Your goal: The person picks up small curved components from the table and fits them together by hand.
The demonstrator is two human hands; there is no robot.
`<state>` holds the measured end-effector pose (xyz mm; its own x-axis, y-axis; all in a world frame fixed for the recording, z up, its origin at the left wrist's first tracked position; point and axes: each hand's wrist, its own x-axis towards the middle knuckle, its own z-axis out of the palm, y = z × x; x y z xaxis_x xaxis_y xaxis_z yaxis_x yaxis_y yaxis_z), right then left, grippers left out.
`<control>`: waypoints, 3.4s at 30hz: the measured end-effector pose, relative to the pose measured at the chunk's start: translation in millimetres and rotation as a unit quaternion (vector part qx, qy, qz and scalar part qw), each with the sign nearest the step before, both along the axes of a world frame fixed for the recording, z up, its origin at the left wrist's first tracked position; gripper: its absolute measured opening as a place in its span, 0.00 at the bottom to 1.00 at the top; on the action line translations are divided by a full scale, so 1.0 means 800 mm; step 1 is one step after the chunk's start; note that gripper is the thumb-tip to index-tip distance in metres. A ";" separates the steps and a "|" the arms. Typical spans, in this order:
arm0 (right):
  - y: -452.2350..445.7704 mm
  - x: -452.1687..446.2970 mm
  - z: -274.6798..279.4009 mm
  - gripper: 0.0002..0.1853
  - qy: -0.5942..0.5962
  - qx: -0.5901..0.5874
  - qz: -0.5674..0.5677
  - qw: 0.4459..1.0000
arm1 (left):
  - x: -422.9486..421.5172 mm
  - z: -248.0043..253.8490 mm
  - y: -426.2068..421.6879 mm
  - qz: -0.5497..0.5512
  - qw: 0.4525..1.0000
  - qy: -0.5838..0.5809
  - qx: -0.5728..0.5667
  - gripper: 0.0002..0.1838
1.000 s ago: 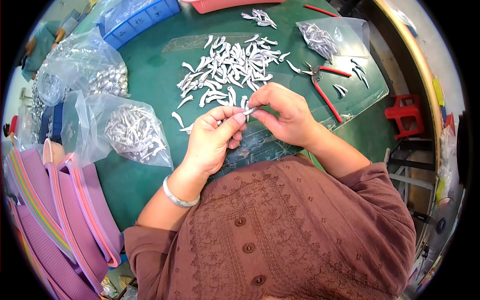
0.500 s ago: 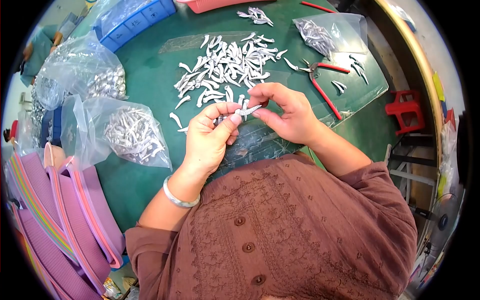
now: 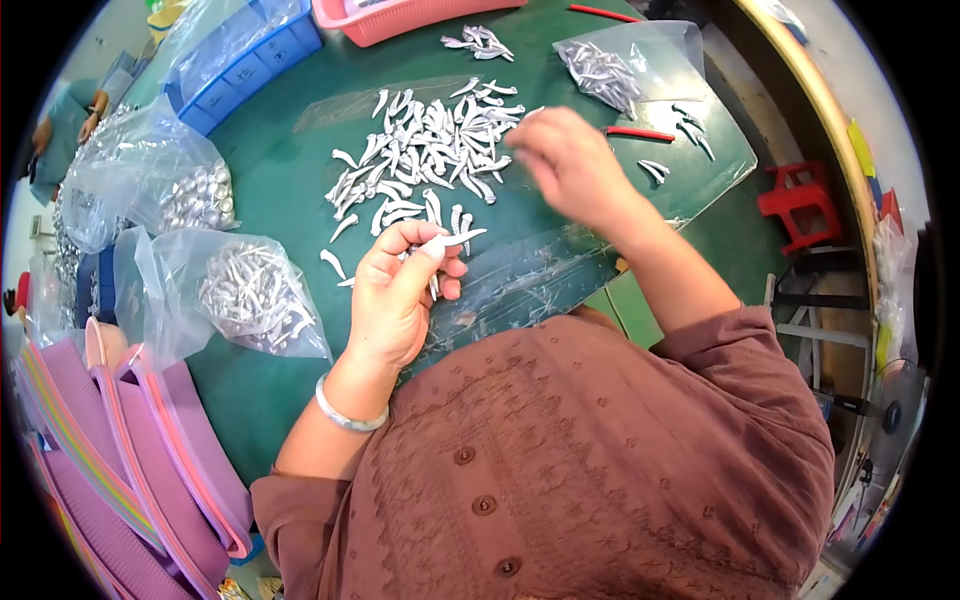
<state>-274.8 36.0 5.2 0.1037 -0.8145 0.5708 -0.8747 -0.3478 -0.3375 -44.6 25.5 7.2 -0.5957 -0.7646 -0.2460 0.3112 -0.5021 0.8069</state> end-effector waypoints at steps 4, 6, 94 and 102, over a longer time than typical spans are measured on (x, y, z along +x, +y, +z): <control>-0.035 -0.047 -0.009 0.11 0.130 0.046 -0.112 0.984 | 0.001 0.003 -0.003 -0.034 0.998 0.055 0.020 0.05; -0.043 -0.057 -0.010 0.11 0.142 0.073 -0.097 0.982 | 0.001 0.003 -0.003 -0.030 0.995 0.084 0.041 0.05; 0.032 0.070 0.009 0.10 -0.157 -0.041 0.170 0.972 | 0.008 -0.001 -0.004 -0.032 0.994 0.077 0.072 0.10; 0.033 0.069 0.009 0.10 -0.150 -0.041 0.167 0.974 | 0.006 0.002 -0.001 -0.026 0.996 0.068 0.055 0.11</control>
<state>-219.6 62.6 12.2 0.1728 -0.7147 0.6778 -0.5748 -0.6320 -0.5198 -40.1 24.7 8.6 -0.6671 -0.7047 -0.2417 0.3850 -0.6038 0.6980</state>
